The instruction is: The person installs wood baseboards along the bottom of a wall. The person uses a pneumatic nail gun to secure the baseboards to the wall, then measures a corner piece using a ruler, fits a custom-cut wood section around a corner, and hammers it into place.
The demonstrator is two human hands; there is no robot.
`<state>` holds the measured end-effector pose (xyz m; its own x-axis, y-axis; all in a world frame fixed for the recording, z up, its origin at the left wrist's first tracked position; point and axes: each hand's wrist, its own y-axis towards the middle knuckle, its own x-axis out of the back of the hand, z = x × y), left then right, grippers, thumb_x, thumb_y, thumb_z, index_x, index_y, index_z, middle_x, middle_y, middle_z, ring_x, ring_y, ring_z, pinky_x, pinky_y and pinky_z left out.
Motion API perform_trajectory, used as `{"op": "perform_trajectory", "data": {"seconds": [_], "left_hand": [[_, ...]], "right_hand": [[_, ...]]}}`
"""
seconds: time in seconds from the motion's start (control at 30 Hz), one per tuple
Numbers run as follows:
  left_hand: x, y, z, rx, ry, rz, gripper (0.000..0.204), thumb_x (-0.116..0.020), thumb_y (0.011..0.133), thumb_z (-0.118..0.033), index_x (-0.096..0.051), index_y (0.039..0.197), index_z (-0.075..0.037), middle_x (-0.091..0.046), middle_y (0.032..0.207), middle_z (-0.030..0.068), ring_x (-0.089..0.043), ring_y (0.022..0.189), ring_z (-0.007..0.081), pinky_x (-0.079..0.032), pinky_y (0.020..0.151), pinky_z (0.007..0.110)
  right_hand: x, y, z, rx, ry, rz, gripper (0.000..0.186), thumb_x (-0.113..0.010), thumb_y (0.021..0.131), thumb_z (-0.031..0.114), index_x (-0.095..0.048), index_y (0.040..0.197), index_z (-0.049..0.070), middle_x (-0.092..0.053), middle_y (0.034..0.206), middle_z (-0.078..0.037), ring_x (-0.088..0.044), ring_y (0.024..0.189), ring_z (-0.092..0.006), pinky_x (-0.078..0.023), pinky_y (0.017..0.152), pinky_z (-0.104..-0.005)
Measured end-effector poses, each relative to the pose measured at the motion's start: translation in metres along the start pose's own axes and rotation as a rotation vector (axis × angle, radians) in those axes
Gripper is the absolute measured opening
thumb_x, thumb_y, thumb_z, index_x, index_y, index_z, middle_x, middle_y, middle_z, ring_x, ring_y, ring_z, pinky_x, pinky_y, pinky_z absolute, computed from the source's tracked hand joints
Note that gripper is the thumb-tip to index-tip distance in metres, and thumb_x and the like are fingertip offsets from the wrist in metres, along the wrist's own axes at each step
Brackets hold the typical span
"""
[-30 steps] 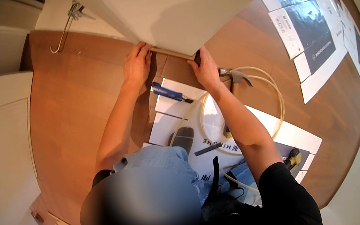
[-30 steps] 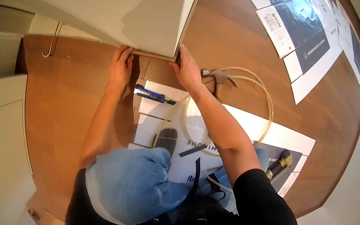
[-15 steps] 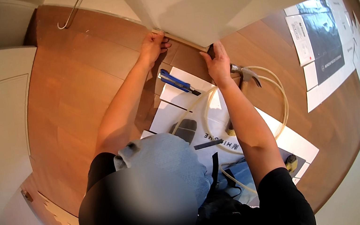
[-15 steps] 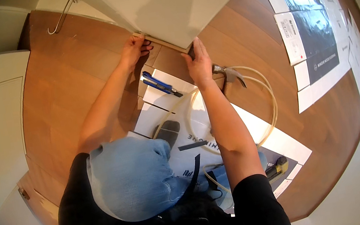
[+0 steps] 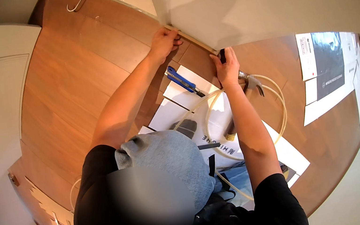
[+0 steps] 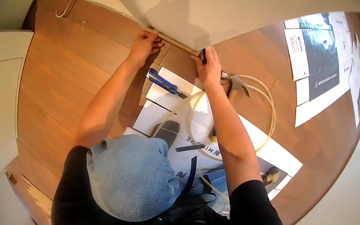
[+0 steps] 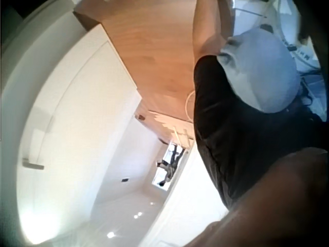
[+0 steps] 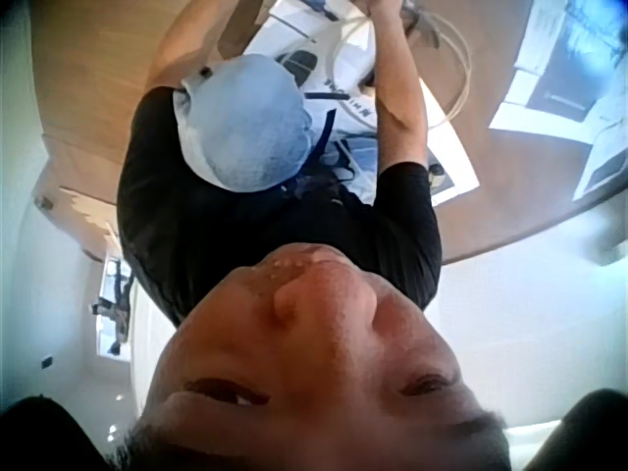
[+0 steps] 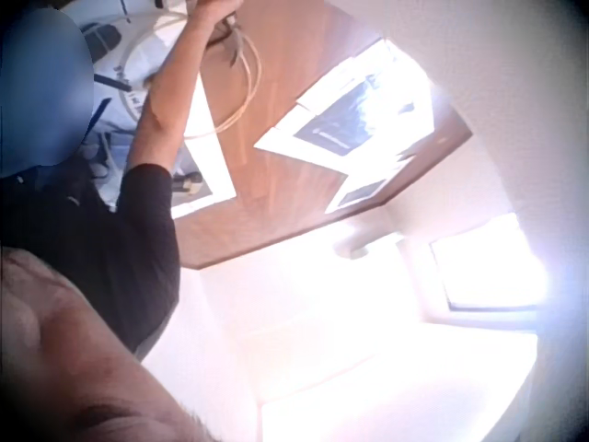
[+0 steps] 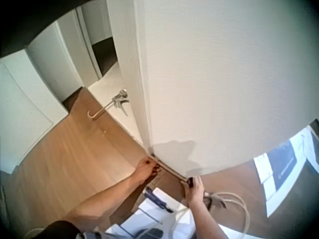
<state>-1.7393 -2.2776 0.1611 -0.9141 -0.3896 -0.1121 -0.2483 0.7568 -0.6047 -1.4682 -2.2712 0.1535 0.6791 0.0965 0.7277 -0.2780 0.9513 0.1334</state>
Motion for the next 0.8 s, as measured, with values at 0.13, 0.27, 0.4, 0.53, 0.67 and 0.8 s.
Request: {"op": "perform_trajectory", "data": {"seconds": [0.13, 0.27, 0.4, 0.53, 0.67, 0.8], "left_hand": [[-0.008, -0.003, 0.001, 0.012, -0.032, -0.002, 0.024, -0.065, 0.107, -0.032, -0.058, 0.103, -0.009, -0.072, 0.106, 0.0079, -0.075, 0.089, 0.0166, -0.059, 0.077, 0.033], [-0.006, 0.004, 0.009, -0.04, -0.081, 0.023, 0.024, -0.067, 0.106, -0.033, -0.057, 0.104, -0.011, -0.07, 0.103, 0.0052, -0.075, 0.088, 0.0159, -0.058, 0.076, 0.032], [-0.01, 0.006, 0.011, 0.006, -0.083, -0.007, 0.026, -0.069, 0.104, -0.035, -0.056, 0.107, -0.012, -0.068, 0.1, 0.0036, -0.075, 0.091, 0.0163, -0.058, 0.076, 0.033], [-0.01, 0.009, 0.01, 0.004, -0.079, 0.023, 0.026, -0.068, 0.104, -0.035, -0.056, 0.108, -0.012, -0.067, 0.101, 0.0038, -0.075, 0.092, 0.0171, -0.059, 0.076, 0.033], [-0.008, 0.012, 0.014, 0.006, -0.063, 0.03, 0.029, -0.065, 0.107, -0.038, -0.055, 0.109, -0.01, -0.066, 0.107, 0.0051, -0.075, 0.093, 0.0184, -0.06, 0.078, 0.034], [-0.008, 0.011, 0.014, -0.034, 0.019, 0.064, 0.033, -0.061, 0.11, -0.042, -0.055, 0.11, -0.009, -0.066, 0.11, 0.0057, -0.075, 0.094, 0.0193, -0.061, 0.079, 0.036]], "right_hand": [[0.003, -0.003, 0.002, -0.002, 0.06, -0.016, 0.054, -0.084, 0.09, 0.022, -0.061, 0.135, 0.002, -0.064, 0.132, -0.026, -0.062, 0.117, -0.0486, -0.055, 0.096, -0.0496], [-0.001, -0.006, 0.002, 0.071, 0.049, -0.08, 0.051, -0.084, 0.089, 0.02, -0.063, 0.133, 0.003, -0.064, 0.132, -0.027, -0.061, 0.116, -0.0497, -0.055, 0.094, -0.0499], [0.003, 0.002, -0.003, -0.04, -0.003, 0.083, 0.054, -0.085, 0.089, 0.019, -0.062, 0.135, 0.002, -0.067, 0.128, -0.026, -0.063, 0.115, -0.0486, -0.055, 0.095, -0.0499], [-0.001, -0.003, -0.001, -0.043, 0.087, -0.044, 0.055, -0.087, 0.087, 0.015, -0.063, 0.134, 0.001, -0.068, 0.127, -0.024, -0.064, 0.114, -0.0459, -0.054, 0.097, -0.047], [0.001, -0.001, 0.002, -0.104, 0.088, 0.017, 0.06, -0.087, 0.086, 0.013, -0.062, 0.139, 0.003, -0.068, 0.129, -0.023, -0.065, 0.118, -0.0418, -0.054, 0.1, -0.0438], [0.001, -0.003, 0.006, -0.087, 0.106, -0.048, 0.068, -0.087, 0.085, 0.012, -0.059, 0.146, 0.006, -0.066, 0.138, -0.019, -0.063, 0.126, -0.0384, -0.051, 0.105, -0.0418]]}}
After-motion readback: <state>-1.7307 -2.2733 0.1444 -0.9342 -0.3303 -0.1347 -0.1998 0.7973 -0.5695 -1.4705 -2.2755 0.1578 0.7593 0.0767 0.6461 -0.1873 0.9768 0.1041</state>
